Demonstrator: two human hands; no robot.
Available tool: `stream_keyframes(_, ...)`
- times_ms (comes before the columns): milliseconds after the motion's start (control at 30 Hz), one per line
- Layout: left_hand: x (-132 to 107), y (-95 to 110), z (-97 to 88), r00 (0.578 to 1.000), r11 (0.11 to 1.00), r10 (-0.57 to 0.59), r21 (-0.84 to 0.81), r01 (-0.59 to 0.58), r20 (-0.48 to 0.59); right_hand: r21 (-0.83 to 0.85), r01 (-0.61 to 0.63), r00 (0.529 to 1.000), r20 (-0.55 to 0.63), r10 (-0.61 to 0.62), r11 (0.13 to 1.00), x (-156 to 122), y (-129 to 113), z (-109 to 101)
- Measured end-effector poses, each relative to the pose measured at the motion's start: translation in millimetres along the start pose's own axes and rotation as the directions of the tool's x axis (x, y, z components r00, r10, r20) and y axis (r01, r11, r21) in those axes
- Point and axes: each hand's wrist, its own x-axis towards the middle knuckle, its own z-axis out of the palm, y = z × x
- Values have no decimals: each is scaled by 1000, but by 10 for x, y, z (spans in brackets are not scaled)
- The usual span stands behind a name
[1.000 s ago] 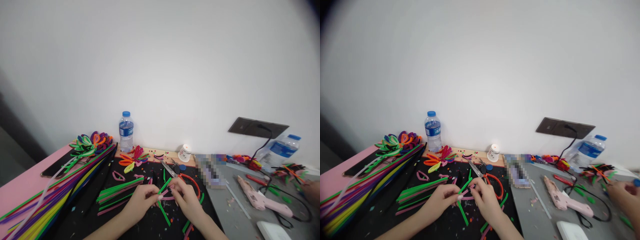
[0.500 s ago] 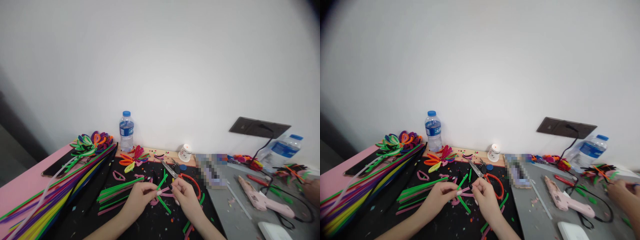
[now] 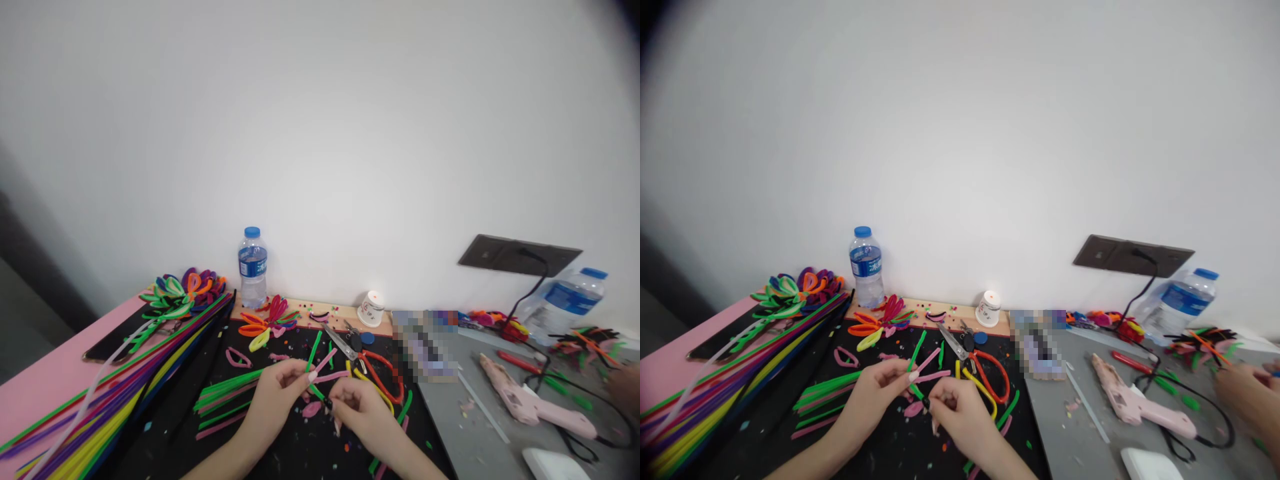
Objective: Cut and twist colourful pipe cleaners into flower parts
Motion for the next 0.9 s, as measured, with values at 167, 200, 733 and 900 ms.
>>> stream_keyframes(167, 5, -39, 9, 999, 998, -33, -46, 33, 7, 26, 22, 999, -31, -21, 999, 10, 6, -27)
stream_keyframes(200, 4, -37, 8, 999, 998, -45, -49, 45, 3, 41, 18, 999, -36, -17, 999, 14, 10, -34)
stream_keyframes(733, -41, -80, 46, 974, 998, -64, 32, 59, 218, 419, -43, 983, -143, 113, 907, 44, -44, -73)
stream_keyframes(900, -44, -103, 47, 991, 998, -28, -54, 35, 132, 430, -26, 986, -137, 94, 902, 39, -32, -71)
